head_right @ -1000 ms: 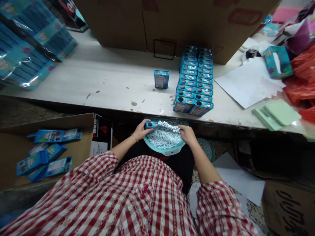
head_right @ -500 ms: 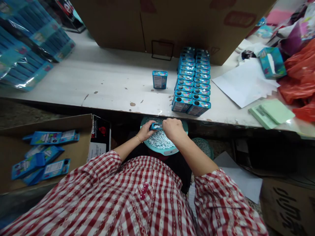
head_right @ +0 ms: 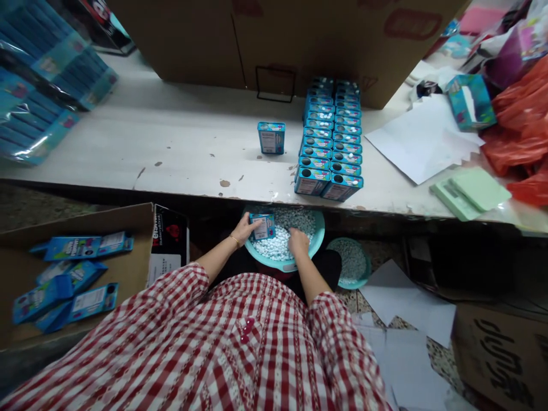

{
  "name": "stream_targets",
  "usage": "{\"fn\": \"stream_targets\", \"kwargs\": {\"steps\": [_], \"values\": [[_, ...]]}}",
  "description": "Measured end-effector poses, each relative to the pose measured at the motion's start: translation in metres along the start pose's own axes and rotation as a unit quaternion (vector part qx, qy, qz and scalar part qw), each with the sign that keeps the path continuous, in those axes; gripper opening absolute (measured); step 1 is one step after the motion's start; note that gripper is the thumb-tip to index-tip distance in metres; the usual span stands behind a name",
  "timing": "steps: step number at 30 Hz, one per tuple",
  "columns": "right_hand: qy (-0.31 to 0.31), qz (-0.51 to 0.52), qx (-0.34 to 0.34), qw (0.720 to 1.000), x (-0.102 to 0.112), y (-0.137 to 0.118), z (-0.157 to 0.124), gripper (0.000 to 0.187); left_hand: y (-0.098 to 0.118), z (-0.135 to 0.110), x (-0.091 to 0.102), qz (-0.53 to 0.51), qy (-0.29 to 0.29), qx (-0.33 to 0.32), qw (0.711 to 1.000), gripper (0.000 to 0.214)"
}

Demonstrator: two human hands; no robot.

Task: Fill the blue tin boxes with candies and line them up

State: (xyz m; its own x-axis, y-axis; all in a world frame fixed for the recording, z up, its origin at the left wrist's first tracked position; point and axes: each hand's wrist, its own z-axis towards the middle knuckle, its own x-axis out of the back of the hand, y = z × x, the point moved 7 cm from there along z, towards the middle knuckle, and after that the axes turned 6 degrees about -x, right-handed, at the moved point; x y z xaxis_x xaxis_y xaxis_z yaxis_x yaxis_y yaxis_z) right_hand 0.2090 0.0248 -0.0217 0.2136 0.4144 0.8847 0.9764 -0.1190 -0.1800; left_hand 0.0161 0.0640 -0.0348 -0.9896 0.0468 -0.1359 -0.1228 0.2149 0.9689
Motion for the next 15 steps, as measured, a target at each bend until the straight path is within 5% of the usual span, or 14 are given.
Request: {"fn": "stream_targets", "kwargs": {"steps": [3,7,11,15], "values": [[0.013,0.068,-0.025,0.997,-0.009,0.000,0.013,0.037,0.003,-0.002,-0.005,0.000,-0.013,-0.004,1.000,0.045],[0.013,0.152,-0.008,0.988,-0.003,0.017,0.015,0.032,0.026,-0.011,0.012,0.047,-0.013,-0.052,0.997,0.048],[0.018,0.199,0.013,0.980,0.015,0.035,0.007,0.031,0.045,-0.017,0.029,0.140,-0.010,-0.113,0.984,0.047],[0.041,0.238,0.037,0.970,0.049,0.040,-0.003,0.029,0.054,-0.018,0.019,0.228,-0.029,-0.151,0.961,0.042]]}}
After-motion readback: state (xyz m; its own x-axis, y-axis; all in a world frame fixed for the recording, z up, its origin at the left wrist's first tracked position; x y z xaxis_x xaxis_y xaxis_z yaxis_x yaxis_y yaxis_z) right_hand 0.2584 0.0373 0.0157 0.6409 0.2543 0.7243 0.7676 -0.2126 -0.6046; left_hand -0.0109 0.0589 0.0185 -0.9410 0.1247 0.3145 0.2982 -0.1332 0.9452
